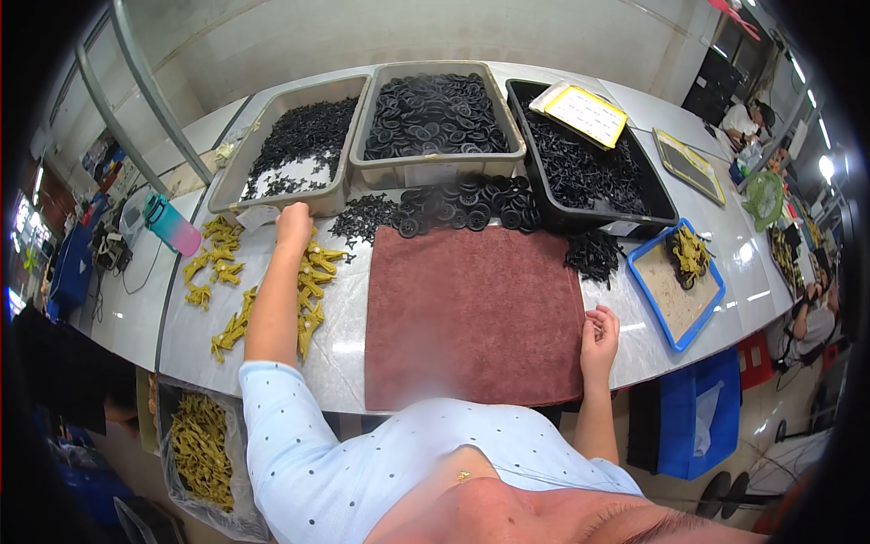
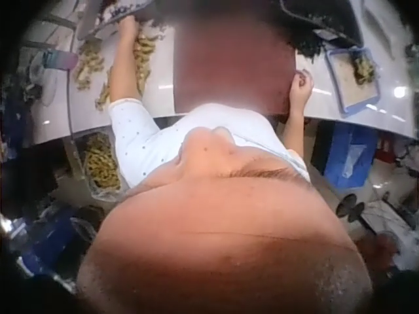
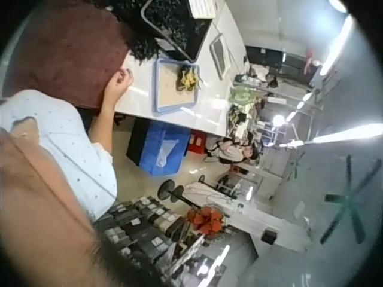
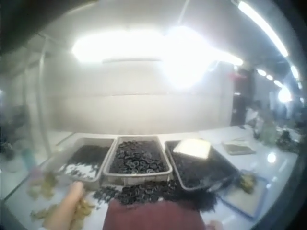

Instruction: The person assembles small yellow plastic toy motorcycle components by hand at an industrial workbench, fitting black rubber rings onto the yellow plastic parts.

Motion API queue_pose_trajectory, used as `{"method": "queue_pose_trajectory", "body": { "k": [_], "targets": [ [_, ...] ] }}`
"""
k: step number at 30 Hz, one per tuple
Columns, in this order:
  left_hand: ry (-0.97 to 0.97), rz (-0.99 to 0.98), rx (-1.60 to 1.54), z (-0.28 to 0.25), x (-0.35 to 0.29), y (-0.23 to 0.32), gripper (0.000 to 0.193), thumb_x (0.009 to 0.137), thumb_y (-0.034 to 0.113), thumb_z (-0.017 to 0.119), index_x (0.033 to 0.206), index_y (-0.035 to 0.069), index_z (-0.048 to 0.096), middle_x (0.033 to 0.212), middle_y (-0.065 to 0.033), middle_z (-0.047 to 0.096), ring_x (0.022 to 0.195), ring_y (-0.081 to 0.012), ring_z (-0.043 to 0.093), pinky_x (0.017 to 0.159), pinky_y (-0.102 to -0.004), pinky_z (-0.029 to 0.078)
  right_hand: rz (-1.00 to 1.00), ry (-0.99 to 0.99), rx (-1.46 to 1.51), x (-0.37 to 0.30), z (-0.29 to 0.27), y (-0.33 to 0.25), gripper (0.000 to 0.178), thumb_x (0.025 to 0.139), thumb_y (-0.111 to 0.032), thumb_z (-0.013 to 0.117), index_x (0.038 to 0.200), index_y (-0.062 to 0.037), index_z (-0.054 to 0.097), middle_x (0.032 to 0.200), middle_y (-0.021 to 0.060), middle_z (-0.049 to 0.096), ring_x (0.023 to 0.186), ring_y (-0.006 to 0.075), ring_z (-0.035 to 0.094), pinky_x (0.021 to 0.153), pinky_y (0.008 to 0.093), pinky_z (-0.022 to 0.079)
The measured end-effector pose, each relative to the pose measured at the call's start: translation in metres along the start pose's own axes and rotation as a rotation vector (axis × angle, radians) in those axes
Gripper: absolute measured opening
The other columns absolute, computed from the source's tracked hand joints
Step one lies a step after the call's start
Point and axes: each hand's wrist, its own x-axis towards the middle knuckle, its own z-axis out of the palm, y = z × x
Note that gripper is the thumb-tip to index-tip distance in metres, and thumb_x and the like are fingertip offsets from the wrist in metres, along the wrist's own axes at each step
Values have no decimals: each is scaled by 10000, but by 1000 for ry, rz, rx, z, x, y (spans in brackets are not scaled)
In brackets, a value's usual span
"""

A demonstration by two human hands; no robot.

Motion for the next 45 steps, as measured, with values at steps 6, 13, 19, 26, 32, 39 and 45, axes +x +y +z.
{"method": "queue_pose_trajectory", "body": {
  "k": [6, 13, 19, 26, 32, 39, 45],
  "targets": [
    [267, 51, -1241, -70, -61, 42, 128, 874, 46, 589, 951, -23, 664, 873, -126, 687, 821, -223, 664, 749, -329, 517, -270, -152, 194, 23, 13, -63, 146, 839, 0, 557, 975, -3, 611, 1009, 120, 608, 952, 203, 584, 811, 281, 468],
    [-178, 3, -2050, -75, -148, 154, 157, 896, 25, 573, 1031, -46, 605, 959, -119, 653, 917, -187, 622, 836, -299, 508, -618, -581, 41, 24, 103, -158, 537, 786, -138, 707, 1258, -40, 471, 1204, 171, 511, 1122, 316, 510, 938, 376, 434],
    [-115, -39, -1977, -42, -183, 196, 221, 869, 64, 650, 1056, -54, 629, 977, -83, 648, 845, -111, 606, 733, -221, 510, -654, -548, 105, 10, 167, -120, 619, 804, -255, 688, 1317, -48, 411, 1284, 173, 453, 1165, 353, 464, 975, 440, 389],
    [-60, 54, -1708, -14, -186, 189, 184, 875, 59, 640, 1023, -48, 655, 958, -56, 645, 844, -104, 600, 730, -209, 496, -560, -603, 219, -4, 175, -99, 559, 860, -224, 618, 1331, -27, 390, 1236, 159, 479, 1120, 345, 487, 945, 430, 398],
    [47, 63, -1638, -18, -188, 196, 205, 872, 67, 646, 1039, -50, 659, 945, -56, 644, 834, -90, 594, 712, -194, 479, -375, -620, 343, -7, 174, -104, 395, 969, -241, 455, 1269, 15, 480, 1158, 156, 531, 1039, 289, 545, 885, 352, 449],
    [51, 27, -1588, -11, -186, 197, 212, 851, 57, 667, 1034, -50, 665, 927, -55, 652, 816, -90, 597, 699, -202, 490, -246, -572, 417, -9, 178, -99, 399, 1012, -274, 369, 1186, 37, 548, 1102, 135, 577, 980, 223, 577, 848, 301, 462],
    [60, -48, -1564, -9, -184, 204, 230, 845, 53, 672, 1049, -53, 652, 922, -68, 661, 787, -89, 605, 695, -202, 499, -143, -488, 492, -6, 183, -101, 370, 1000, -261, 410, 1093, 40, 605, 1022, 151, 621, 883, 262, 623, 777, 324, 489]
  ]
}}
